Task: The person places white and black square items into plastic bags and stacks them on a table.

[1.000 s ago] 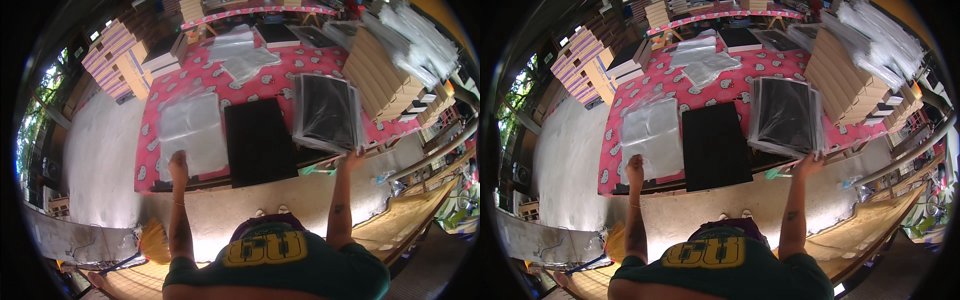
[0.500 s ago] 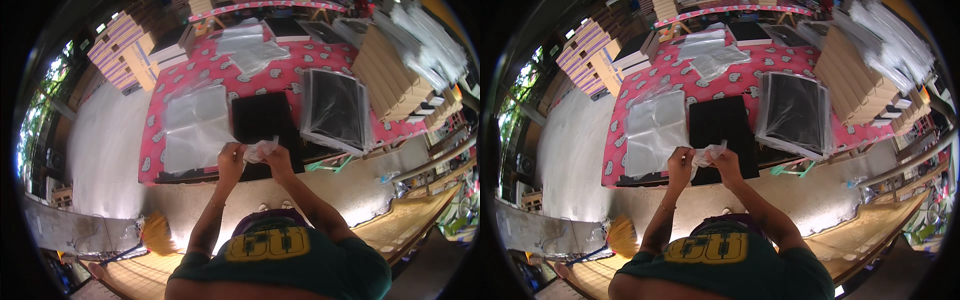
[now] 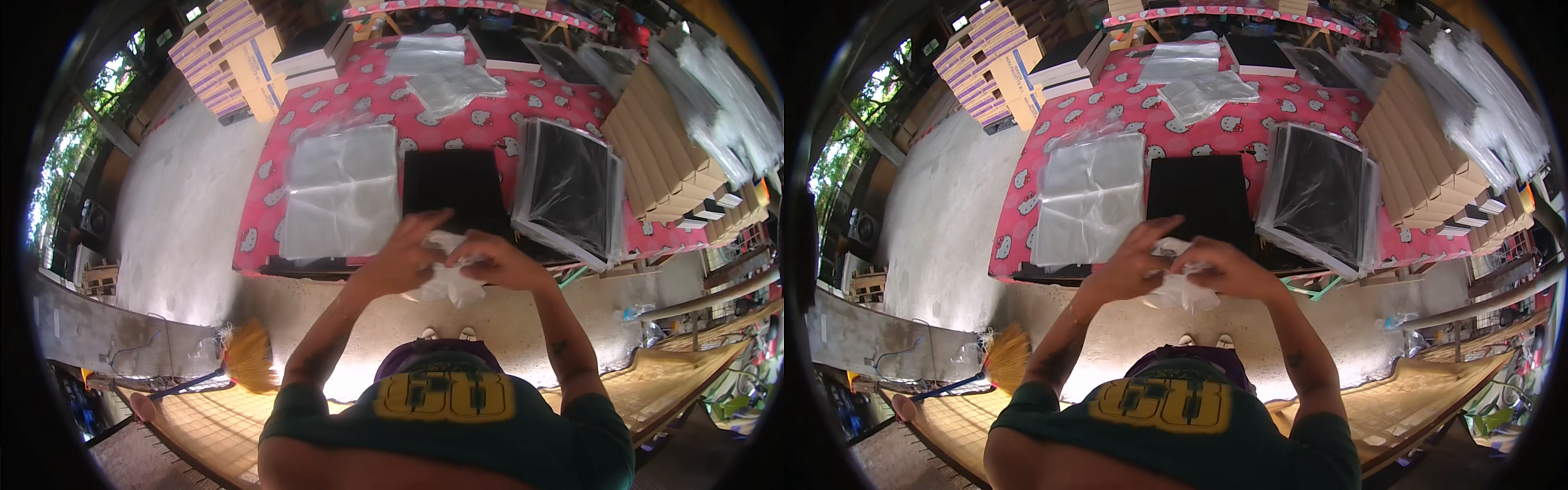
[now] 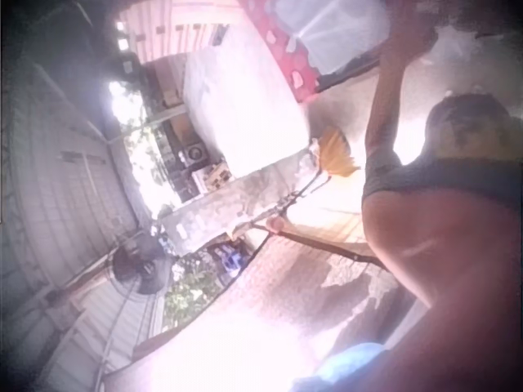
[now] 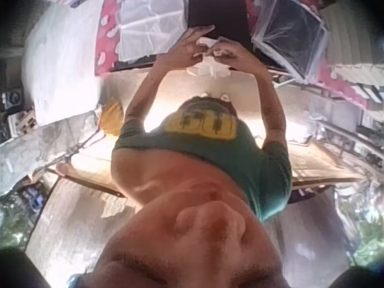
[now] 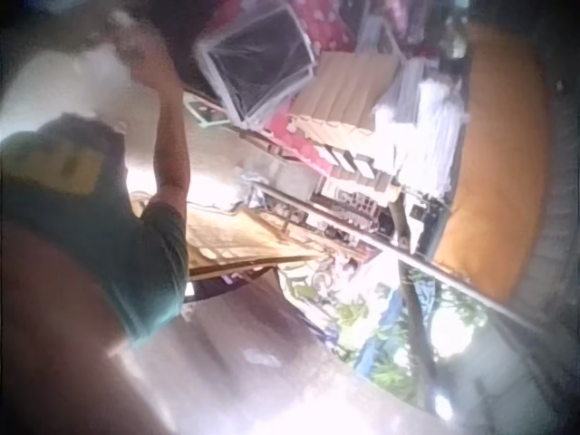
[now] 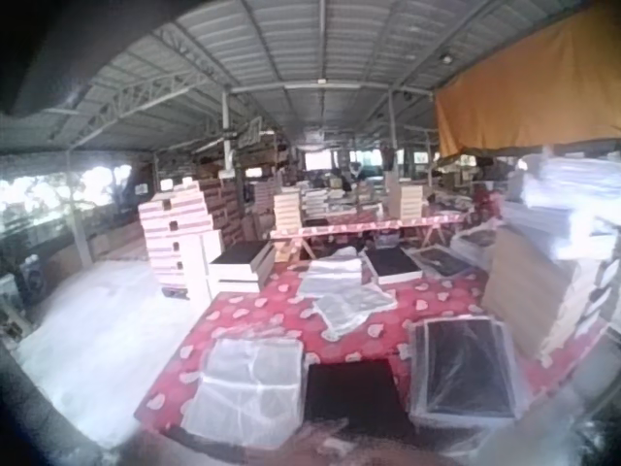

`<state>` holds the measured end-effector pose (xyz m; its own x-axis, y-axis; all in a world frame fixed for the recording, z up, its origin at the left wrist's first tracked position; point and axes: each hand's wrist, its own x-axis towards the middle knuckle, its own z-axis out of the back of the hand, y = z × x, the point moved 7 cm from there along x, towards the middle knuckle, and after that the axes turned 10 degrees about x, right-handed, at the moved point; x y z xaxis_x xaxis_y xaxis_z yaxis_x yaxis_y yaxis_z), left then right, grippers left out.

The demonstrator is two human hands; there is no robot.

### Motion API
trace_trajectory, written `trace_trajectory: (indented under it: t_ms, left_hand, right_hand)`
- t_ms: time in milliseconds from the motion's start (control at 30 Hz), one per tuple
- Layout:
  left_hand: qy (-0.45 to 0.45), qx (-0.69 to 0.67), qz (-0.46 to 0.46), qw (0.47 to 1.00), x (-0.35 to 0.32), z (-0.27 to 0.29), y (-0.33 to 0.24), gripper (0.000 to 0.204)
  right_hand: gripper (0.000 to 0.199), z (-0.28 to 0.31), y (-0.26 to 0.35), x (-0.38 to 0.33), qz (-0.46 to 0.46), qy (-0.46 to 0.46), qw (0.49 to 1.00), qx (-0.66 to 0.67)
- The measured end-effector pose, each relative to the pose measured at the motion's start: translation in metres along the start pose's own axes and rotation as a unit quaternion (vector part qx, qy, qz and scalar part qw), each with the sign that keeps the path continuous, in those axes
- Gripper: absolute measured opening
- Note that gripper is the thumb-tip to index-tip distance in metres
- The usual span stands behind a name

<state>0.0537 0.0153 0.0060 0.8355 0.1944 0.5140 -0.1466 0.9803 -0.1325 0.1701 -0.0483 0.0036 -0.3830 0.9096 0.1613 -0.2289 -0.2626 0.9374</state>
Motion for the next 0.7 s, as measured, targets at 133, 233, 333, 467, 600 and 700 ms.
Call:
trace_trajectory:
  t_ms: [133, 233, 333, 467, 600, 700]
  left_hand:
    - [0.148, 0.113, 0.120, 0.975, -0.002, -0.032, 0.041, 0.016]
    - [0.083, 0.136, 0.187, 0.969, -0.011, 0.018, 0.062, 0.030]
    - [-0.022, -0.052, 0.114, 0.992, -0.032, 0.044, 0.069, 0.035]
    - [-0.055, -0.692, 0.388, 0.606, -0.047, 0.014, 0.050, 0.030]
    - [0.237, -0.319, 0.146, 0.906, -0.028, 0.006, 0.011, 0.028]
    - [-0.082, -0.691, 0.250, 0.673, -0.031, 0.031, 0.045, 0.029]
  right_hand:
    - [0.024, 0.027, 0.008, -0.003, -0.084, -0.159, 0.915, -0.362]
    - [0.022, 0.081, -0.023, -0.044, -0.257, -0.170, 0.848, -0.431]
    - [0.028, 0.084, -0.048, -0.067, -0.265, -0.126, 0.880, -0.374]
    - [0.037, 0.074, -0.088, -0.073, -0.052, -0.224, 0.968, 0.098]
    - [0.053, 0.054, -0.097, -0.077, 0.005, -0.108, 0.787, 0.608]
    - [0.034, 0.016, -0.071, -0.072, -0.221, 0.118, 0.952, 0.176]
